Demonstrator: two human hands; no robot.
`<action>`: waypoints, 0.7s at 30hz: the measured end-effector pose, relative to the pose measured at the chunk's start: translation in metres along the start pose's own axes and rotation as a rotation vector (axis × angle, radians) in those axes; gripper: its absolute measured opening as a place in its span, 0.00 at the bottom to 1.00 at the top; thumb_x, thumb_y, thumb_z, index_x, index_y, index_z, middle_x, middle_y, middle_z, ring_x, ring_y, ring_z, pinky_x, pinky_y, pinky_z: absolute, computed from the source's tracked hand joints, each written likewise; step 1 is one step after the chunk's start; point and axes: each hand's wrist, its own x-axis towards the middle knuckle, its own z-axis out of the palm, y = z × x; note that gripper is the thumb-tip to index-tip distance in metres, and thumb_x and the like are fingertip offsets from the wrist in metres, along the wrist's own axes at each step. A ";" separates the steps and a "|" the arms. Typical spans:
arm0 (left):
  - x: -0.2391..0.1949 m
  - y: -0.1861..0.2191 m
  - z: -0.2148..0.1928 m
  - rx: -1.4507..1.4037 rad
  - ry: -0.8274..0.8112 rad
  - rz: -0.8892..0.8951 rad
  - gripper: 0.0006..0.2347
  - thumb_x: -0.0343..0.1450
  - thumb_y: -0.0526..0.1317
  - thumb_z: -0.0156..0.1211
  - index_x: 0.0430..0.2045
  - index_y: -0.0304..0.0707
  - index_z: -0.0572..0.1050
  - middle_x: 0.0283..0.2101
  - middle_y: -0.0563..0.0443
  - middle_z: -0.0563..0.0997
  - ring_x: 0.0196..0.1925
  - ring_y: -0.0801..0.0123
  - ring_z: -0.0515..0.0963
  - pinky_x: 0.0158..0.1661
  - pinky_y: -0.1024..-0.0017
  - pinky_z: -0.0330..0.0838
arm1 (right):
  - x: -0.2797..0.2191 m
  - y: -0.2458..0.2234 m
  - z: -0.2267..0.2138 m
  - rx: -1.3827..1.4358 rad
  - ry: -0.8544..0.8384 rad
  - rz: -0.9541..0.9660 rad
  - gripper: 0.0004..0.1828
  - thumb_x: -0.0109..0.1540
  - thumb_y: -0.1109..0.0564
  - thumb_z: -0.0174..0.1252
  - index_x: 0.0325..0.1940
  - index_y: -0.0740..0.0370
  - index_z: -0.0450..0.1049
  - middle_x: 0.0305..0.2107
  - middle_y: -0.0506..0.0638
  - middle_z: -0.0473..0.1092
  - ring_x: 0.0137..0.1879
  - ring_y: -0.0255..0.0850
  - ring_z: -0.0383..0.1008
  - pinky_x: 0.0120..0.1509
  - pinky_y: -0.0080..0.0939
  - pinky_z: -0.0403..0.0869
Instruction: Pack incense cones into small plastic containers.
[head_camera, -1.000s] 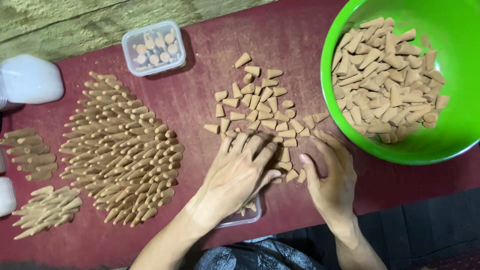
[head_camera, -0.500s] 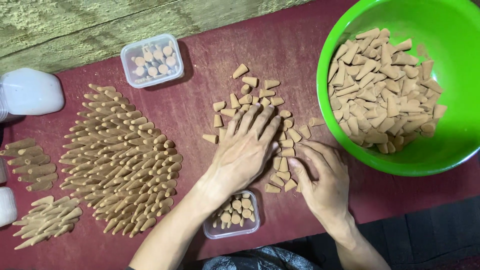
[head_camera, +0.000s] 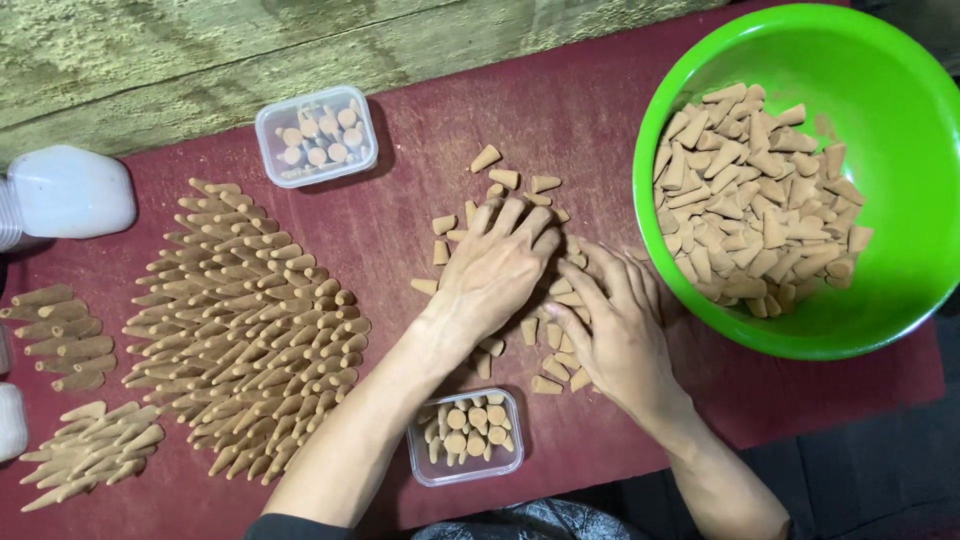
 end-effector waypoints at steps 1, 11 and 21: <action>0.001 -0.001 0.001 -0.004 0.011 0.003 0.12 0.74 0.37 0.47 0.48 0.46 0.76 0.50 0.51 0.73 0.59 0.59 0.66 0.58 0.56 0.59 | -0.002 0.003 0.003 0.010 0.016 0.009 0.24 0.65 0.45 0.61 0.60 0.60 0.74 0.60 0.57 0.66 0.67 0.56 0.66 0.72 0.57 0.62; -0.001 -0.004 -0.027 0.065 0.090 0.088 0.08 0.70 0.36 0.55 0.39 0.47 0.80 0.45 0.53 0.77 0.54 0.61 0.69 0.53 0.61 0.63 | -0.007 0.015 0.017 0.023 0.044 0.053 0.26 0.65 0.44 0.60 0.63 0.58 0.71 0.50 0.54 0.68 0.57 0.52 0.70 0.64 0.54 0.65; -0.007 -0.005 -0.018 0.063 0.093 0.075 0.09 0.70 0.33 0.54 0.41 0.41 0.78 0.43 0.47 0.78 0.54 0.58 0.71 0.54 0.61 0.62 | -0.006 0.003 0.007 0.139 0.132 0.056 0.21 0.65 0.50 0.63 0.58 0.62 0.74 0.52 0.56 0.67 0.62 0.56 0.68 0.65 0.56 0.66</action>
